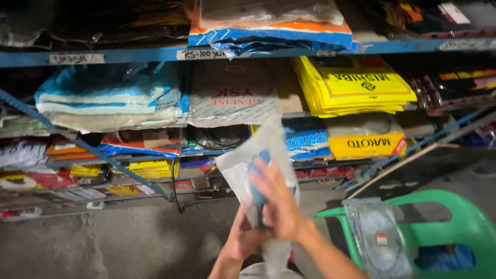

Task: The person handles several plastic-wrapped packages in a cluttered storage area. They pick up a package from a green plastic stool, place it on a shelf, and then pick up another package from the shelf to place it back on the stool. The person repeats this process, moving items between the stool and the shelf.

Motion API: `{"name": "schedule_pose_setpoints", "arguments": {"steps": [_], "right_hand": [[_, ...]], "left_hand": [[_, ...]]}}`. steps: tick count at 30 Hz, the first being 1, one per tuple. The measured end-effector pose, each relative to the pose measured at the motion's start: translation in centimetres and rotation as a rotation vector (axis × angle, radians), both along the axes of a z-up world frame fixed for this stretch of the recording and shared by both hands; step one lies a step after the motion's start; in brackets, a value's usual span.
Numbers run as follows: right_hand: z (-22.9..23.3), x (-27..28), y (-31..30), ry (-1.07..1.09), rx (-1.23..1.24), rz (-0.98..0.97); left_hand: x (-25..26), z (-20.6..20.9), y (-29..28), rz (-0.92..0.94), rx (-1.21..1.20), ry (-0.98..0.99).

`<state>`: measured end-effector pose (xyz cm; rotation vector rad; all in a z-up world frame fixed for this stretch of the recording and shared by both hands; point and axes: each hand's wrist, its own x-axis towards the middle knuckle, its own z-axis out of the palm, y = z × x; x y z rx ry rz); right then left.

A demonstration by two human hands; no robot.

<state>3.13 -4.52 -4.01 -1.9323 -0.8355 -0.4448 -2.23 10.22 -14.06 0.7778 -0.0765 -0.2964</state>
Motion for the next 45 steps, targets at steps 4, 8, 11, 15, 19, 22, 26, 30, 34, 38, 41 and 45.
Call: {"name": "schedule_pose_setpoints", "arguments": {"steps": [4, 8, 11, 15, 19, 22, 26, 30, 34, 38, 41, 45], "right_hand": [[-2.0, -0.6, -1.7, -0.043, 0.036, 0.186], [-4.6, 2.3, -4.1, -0.221, -0.230, -0.089], [-1.6, 3.6, -5.5, -0.185, -0.018, -0.085], [2.6, 3.4, -6.2, -0.019, 0.112, -0.103], [5.5, 3.0, -5.3, -0.259, 0.117, -0.012], [8.2, 2.9, -4.0, -0.311, 0.089, 0.102], [6.9, 5.3, -2.5, -0.424, 0.071, 0.088], [5.2, 8.8, -3.2, -0.424, 0.172, 0.051], [6.1, 9.3, -4.8, -0.254, 0.359, -0.120], [9.1, 5.7, -3.5, -0.280, -0.020, -0.063], [7.3, 6.2, -2.5, -0.390, -0.223, -0.026], [2.2, 10.6, -7.8, -0.439, -0.075, -0.200]], "left_hand": [[0.7, 1.1, -1.4, 0.016, -0.059, -0.009], [0.1, 0.1, -3.8, 0.050, 0.028, 0.077], [0.0, 4.8, -5.9, 0.055, -0.038, -0.093], [-0.7, 4.1, -5.9, 0.051, 0.064, -0.127], [-0.5, 7.4, -5.5, 0.085, 0.415, -0.227], [-0.6, 9.0, -4.8, 0.122, 0.603, -0.349], [-0.9, 9.5, -3.0, 0.130, 0.720, -0.346], [-1.1, 10.1, -1.0, 0.091, 0.690, -0.351], [-1.8, 9.1, 1.7, 0.111, 0.581, -0.224], [-1.1, 9.3, 3.0, 0.062, 0.519, -0.208], [-0.9, 10.2, 2.9, 0.095, 0.573, -0.186], [-1.0, 7.0, 2.4, 0.136, 0.614, -0.193]]}}
